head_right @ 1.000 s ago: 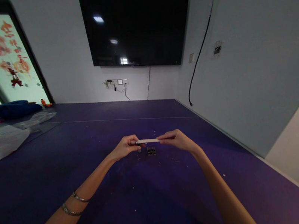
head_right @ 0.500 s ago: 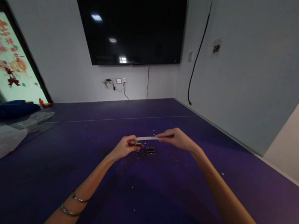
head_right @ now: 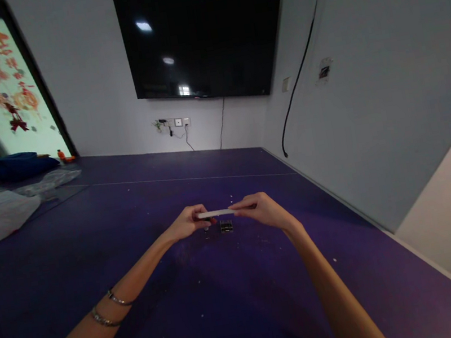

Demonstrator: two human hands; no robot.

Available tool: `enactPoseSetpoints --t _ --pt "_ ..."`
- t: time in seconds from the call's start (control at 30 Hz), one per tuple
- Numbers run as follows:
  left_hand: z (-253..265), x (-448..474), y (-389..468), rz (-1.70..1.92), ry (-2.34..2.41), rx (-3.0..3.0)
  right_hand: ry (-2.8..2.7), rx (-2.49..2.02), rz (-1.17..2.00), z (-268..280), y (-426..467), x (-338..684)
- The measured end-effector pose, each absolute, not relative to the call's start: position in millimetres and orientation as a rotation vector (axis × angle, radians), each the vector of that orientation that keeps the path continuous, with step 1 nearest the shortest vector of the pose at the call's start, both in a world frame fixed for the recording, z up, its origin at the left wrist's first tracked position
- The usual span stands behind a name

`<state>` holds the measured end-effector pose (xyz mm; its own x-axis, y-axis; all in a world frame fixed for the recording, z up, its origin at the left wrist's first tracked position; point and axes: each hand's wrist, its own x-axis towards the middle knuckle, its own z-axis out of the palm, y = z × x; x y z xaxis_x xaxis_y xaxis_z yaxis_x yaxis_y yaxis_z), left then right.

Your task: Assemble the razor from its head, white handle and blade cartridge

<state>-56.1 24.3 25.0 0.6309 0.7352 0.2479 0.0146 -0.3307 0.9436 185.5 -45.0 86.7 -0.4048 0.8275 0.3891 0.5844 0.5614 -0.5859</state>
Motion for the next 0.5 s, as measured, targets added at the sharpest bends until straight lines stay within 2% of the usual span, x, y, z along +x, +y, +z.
enactPoseSetpoints --t 0.5 --pt "26.2 -52.5 15.8 0.949 0.543 1.687 -1.845 -1.145 0.66 76.9 -36.0 186.4"
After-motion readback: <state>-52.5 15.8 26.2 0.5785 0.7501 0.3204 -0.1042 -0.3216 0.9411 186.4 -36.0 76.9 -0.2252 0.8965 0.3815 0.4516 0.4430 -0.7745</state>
